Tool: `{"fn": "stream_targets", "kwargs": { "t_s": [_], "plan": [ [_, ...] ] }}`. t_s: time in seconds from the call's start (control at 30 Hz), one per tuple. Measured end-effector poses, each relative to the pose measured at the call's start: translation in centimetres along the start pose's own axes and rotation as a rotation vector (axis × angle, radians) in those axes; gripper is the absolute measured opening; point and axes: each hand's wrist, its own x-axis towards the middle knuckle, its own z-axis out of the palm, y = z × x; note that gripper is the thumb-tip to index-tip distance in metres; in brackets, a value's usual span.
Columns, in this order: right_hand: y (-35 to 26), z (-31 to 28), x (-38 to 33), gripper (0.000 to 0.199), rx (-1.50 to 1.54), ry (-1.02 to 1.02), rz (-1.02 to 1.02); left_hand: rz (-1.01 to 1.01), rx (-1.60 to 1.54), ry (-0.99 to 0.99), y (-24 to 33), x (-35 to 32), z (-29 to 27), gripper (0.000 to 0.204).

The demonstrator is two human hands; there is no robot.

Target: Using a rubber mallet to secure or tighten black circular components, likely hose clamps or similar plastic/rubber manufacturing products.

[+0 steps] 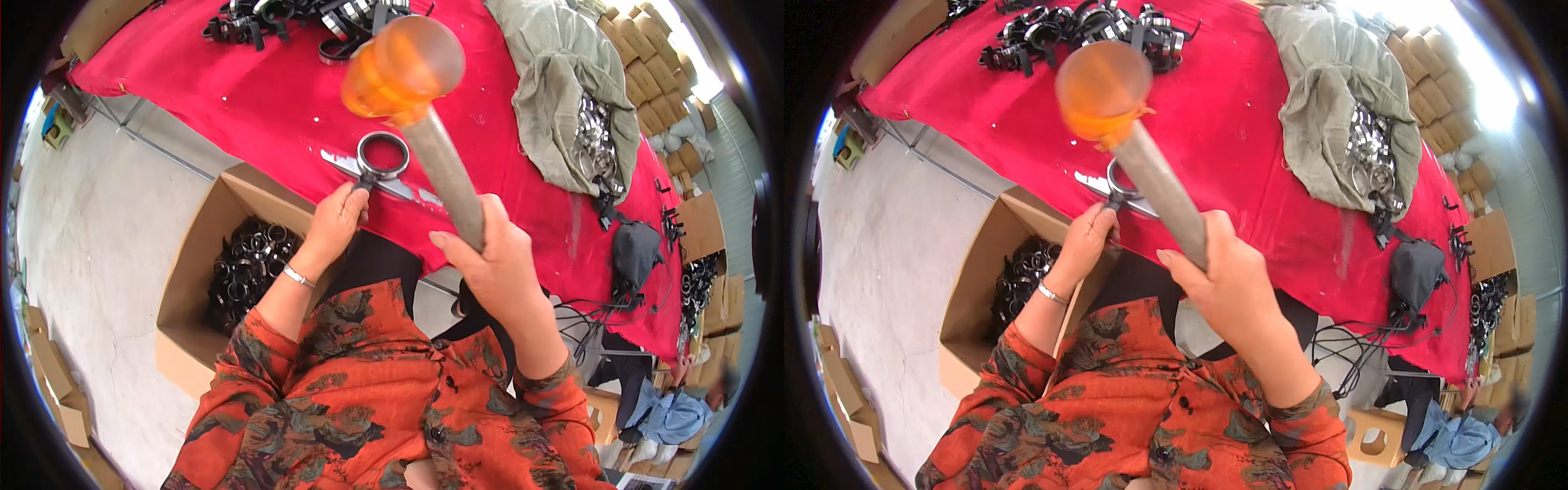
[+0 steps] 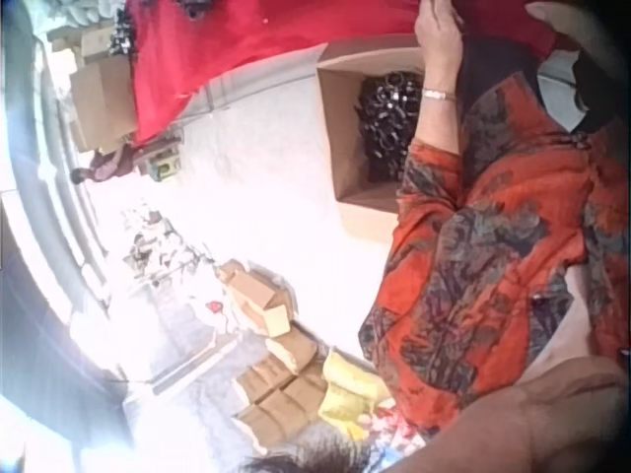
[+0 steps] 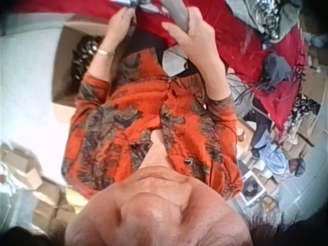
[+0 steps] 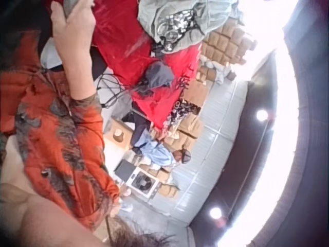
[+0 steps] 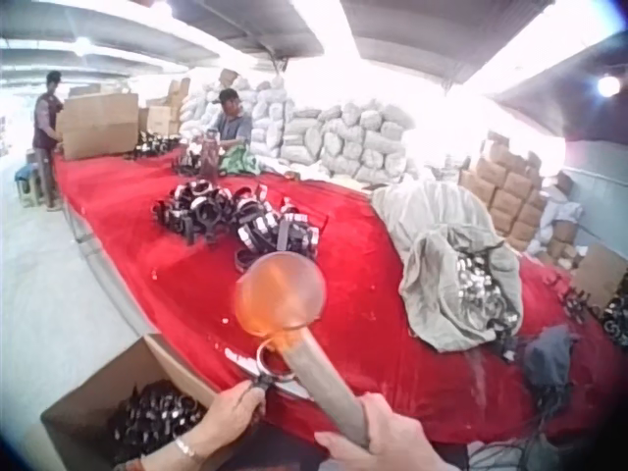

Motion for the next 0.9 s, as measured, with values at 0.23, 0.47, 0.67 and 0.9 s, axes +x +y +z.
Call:
{"fn": "stream_targets", "kwargs": {
  "t_s": [0.23, 0.47, 0.67, 0.9],
  "plan": [
    [3.0, 2.0, 4.5, 0.04, -0.222, -0.153, -0.017, -0.06, -0.064, -0.071, 0.5, 0.4, -0.7, 0.031],
    [5.4, -3.9, -0.3, 0.036, 0.165, -0.13, 0.37, -0.24, 0.338, -0.053, 2.8, -7.1, -14.4, 0.022],
    [8.9, -2.7, -3.8, 0.028, 0.391, -0.059, 0.513, -0.079, 0.295, 0.135, 9.1, 4.4, -12.9, 0.025],
    [10.5, -1.9, -4.9, 0.025, 0.397, -0.164, 0.467, 0.203, 0.612, 0.354, 12.3, 27.4, -5.5, 0.039]
  ]
}}
